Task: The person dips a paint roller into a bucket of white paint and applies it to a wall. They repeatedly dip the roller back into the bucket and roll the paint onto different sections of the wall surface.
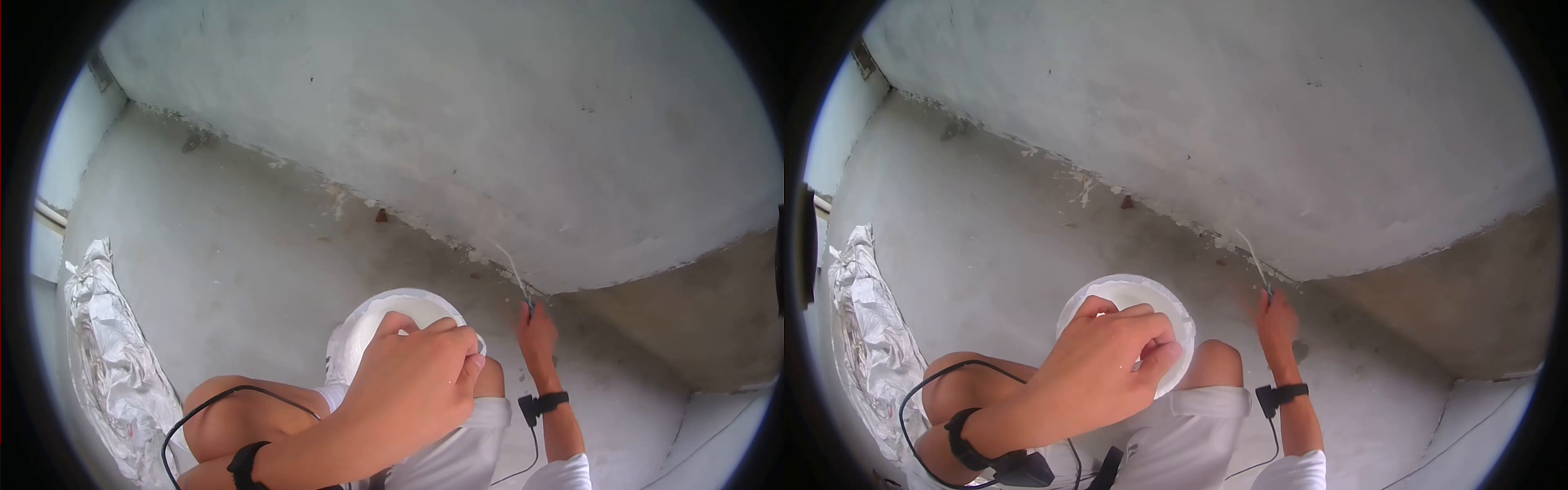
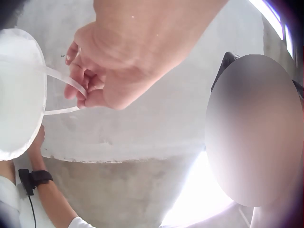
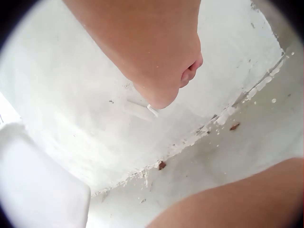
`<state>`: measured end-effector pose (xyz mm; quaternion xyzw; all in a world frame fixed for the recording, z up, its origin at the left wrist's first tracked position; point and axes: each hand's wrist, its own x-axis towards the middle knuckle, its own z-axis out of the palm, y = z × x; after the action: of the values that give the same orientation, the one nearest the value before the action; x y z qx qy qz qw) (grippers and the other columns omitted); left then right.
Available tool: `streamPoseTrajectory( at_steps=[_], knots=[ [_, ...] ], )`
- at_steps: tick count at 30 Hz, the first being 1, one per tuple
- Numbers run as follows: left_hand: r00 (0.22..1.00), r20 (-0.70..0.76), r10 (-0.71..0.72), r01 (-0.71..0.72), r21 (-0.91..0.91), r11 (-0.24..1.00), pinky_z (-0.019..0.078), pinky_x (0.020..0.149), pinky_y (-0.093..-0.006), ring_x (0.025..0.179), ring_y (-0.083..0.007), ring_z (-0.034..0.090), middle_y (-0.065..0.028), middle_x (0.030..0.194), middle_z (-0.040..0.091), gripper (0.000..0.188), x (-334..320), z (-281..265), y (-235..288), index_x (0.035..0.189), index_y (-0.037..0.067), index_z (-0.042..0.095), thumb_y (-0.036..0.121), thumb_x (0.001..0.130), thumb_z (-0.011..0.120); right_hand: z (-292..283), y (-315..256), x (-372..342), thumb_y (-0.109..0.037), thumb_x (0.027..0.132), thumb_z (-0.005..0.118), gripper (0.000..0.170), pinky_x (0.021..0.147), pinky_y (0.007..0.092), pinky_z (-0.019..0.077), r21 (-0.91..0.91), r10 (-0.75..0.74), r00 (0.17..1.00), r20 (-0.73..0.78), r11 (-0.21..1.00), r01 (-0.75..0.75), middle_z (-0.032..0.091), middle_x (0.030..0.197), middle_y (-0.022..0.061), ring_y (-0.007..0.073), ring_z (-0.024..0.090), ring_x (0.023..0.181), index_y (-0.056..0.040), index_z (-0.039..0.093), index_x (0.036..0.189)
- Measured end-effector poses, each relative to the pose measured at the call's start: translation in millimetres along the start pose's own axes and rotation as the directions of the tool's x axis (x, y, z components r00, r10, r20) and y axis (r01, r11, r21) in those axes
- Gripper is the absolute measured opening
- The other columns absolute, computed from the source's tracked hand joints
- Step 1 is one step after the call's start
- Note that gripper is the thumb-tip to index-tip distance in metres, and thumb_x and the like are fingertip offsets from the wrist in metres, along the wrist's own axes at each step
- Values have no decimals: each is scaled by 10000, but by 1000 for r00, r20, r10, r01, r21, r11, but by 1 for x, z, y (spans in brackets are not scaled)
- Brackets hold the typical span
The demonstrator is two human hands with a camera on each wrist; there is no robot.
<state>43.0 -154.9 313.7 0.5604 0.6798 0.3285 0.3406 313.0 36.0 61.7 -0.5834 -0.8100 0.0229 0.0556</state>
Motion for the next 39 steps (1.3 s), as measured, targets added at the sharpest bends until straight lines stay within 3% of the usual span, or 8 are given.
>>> streamPoseTrajectory(
  at_steps=[3,6,12,18,21,29,34,39],
  knots=[
    [998,-35,52,-51,28,998,399,871,-361,623,-275,561,-70,725,612,133,5,-3,-1,799,37,599,122,899,580,-16,44,-36,-344,1006,475,330,585,535,457,42,139,987,-78,990,-136,626,703,229,441,622,682,-31,533,920],
    [1000,11,-1,0,23,1000,395,883,-368,625,-266,565,-65,725,604,132,10,-7,4,801,40,592,125,902,582,-31,72,-57,-318,1006,488,315,563,524,430,129,264,959,-100,959,-251,610,689,228,446,601,664,-21,513,902],
    [1000,28,5,-5,4,1000,382,914,-376,622,-250,569,-53,728,592,129,19,-2,9,816,54,594,138,913,579,-59,90,-81,-308,1012,480,295,548,507,419,172,352,919,-179,931,-323,606,685,214,435,599,658,-26,516,933],
    [999,30,31,-31,23,999,382,923,-381,635,-261,565,-60,735,593,126,19,4,9,820,53,601,136,912,576,-53,77,-52,-320,1017,450,272,531,536,448,-37,243,957,-158,967,-251,614,655,217,437,612,627,-57,514,992],
    [999,27,19,-20,39,999,385,921,-387,639,-277,557,-68,749,600,132,17,1,6,817,44,599,135,909,577,-56,35,-37,-327,1014,455,275,519,542,463,-63,173,980,-101,982,-179,614,634,213,443,606,597,-61,519,989],
    [999,-47,18,-15,46,999,404,887,-379,660,-304,554,-104,733,621,152,15,-6,-3,759,13,597,94,880,553,-29,-73,43,-378,990,491,297,473,472,494,-168,-250,964,-85,958,234,613,585,138,355,633,534,-84,525,967],
    [995,-77,-64,69,67,995,413,887,-375,683,-342,550,-134,743,624,171,16,-17,-11,756,1,609,104,869,532,-2,-155,96,-397,1004,437,336,528,505,516,-126,-401,916,21,908,400,648,654,177,389,652,600,-73,525,1003],
    [975,-220,-29,29,-4,1000,424,893,-385,653,-382,539,-159,685,611,195,13,-15,-15,749,-5,613,123,869,528,-3,-154,95,-404,1005,421,346,571,512,528,-122,-300,949,94,943,310,661,696,188,396,670,664,-72,517,1036]
  ],
)
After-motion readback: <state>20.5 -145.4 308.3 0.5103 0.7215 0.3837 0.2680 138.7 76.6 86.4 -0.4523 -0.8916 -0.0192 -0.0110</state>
